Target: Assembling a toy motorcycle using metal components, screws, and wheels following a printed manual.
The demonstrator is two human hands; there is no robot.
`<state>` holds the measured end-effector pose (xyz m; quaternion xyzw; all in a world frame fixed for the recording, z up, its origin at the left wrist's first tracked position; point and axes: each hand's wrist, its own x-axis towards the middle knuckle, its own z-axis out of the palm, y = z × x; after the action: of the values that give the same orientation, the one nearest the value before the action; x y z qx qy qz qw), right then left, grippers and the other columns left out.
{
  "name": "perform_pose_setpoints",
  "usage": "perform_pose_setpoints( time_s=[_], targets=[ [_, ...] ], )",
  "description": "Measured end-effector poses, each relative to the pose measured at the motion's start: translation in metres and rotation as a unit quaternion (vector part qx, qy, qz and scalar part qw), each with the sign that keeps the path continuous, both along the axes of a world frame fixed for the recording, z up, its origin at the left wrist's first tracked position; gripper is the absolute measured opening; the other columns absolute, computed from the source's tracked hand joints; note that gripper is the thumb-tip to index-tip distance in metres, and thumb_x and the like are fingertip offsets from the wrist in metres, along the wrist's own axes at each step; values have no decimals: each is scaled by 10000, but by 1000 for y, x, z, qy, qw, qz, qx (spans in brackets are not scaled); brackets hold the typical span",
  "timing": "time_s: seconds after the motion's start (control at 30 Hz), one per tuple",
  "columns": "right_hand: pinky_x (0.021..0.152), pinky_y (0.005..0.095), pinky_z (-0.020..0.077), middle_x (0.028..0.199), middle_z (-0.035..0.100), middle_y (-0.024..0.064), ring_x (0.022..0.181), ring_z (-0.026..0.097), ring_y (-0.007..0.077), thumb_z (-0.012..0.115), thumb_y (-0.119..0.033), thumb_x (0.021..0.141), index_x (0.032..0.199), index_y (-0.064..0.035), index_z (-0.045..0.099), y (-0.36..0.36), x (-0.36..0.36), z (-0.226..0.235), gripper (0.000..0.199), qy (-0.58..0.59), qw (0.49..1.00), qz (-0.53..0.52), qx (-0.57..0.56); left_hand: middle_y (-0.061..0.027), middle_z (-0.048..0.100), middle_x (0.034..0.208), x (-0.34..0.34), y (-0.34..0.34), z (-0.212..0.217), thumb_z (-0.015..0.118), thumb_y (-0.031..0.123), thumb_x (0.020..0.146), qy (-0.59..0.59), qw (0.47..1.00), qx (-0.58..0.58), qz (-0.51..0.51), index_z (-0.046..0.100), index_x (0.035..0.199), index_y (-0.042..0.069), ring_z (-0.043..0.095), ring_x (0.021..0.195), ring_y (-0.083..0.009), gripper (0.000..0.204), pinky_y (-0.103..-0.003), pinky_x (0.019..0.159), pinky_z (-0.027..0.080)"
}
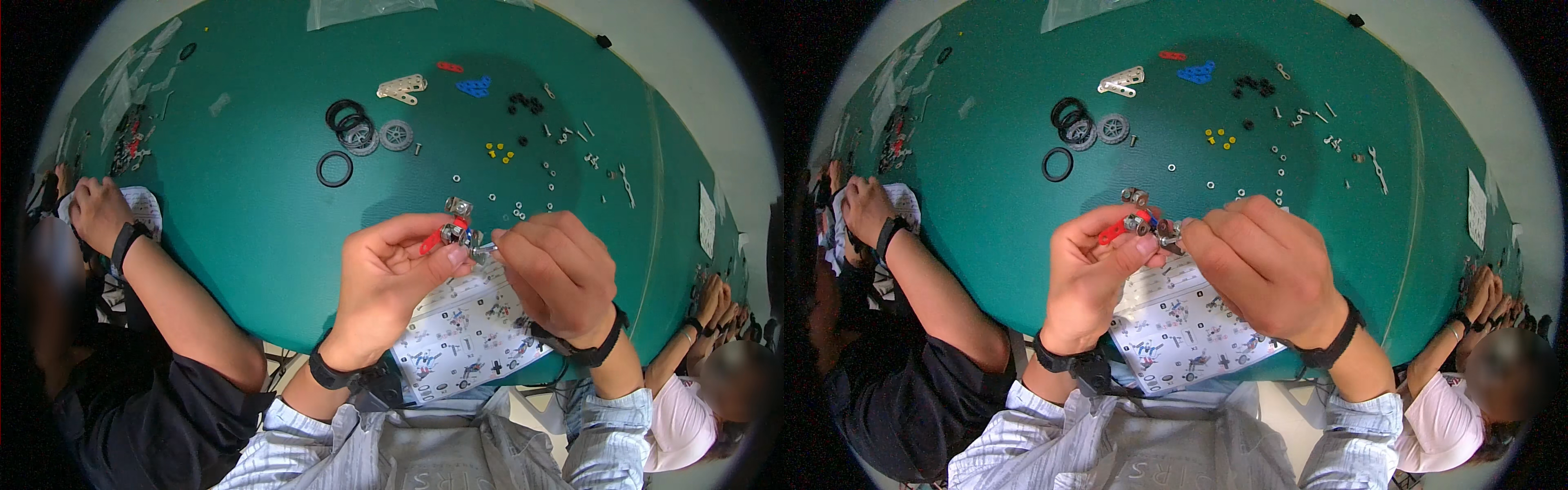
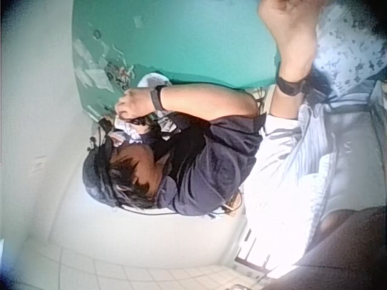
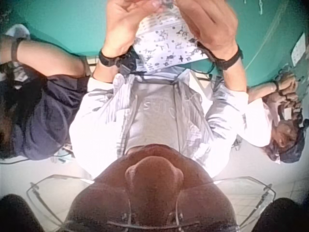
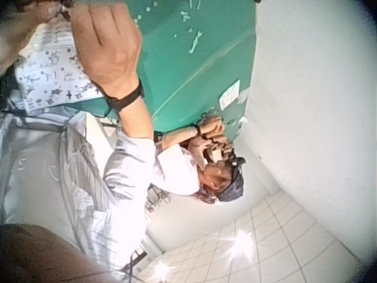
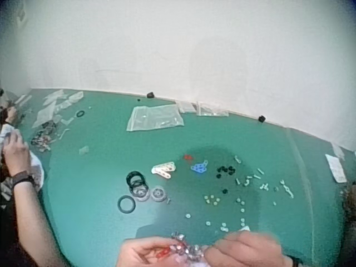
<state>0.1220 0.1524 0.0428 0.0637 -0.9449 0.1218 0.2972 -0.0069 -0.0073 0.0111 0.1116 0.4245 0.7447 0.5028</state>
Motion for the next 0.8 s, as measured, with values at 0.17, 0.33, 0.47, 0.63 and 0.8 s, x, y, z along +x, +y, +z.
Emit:
perform_pose_setpoints(
  time_s=[0.17,0.33,0.47,0.63,0.8],
  targets=[
    [560,296,509,811,615,78,695,614,221,711,4,620,952,20,676,-14,1,-6,335,20,998,-19,-54,-158,696,1037,-2,0,1,650,-76,899,2,1000,4,17,614,1160,-110,677,921,-164,266,-297,830,583],
    [564,301,506,795,616,82,689,611,225,714,32,642,941,20,676,-9,-1,-2,302,16,999,-14,-47,-188,702,1050,-1,0,1,646,-63,888,9,1000,-19,7,619,1177,-74,694,857,-194,290,-303,792,570],
    [561,297,495,777,624,85,674,605,241,729,60,677,906,22,667,-17,0,2,240,-9,992,-38,-120,-167,690,1044,0,-1,2,653,-80,898,21,1000,4,12,608,1156,-123,678,931,-176,265,-298,844,581],
    [542,285,489,763,651,116,627,607,204,719,42,798,929,28,660,-35,2,4,144,-59,941,-101,-319,-165,689,1051,5,-2,4,657,-106,879,102,993,0,53,629,1129,-111,682,949,-189,252,-294,848,581],
    [524,253,533,802,691,133,620,639,131,662,-25,921,1007,35,649,-38,3,16,106,-150,648,-143,-733,-186,678,1054,6,-2,0,650,-149,822,330,937,2,111,680,1082,-80,685,968,-201,271,-281,838,581]
  ],
)
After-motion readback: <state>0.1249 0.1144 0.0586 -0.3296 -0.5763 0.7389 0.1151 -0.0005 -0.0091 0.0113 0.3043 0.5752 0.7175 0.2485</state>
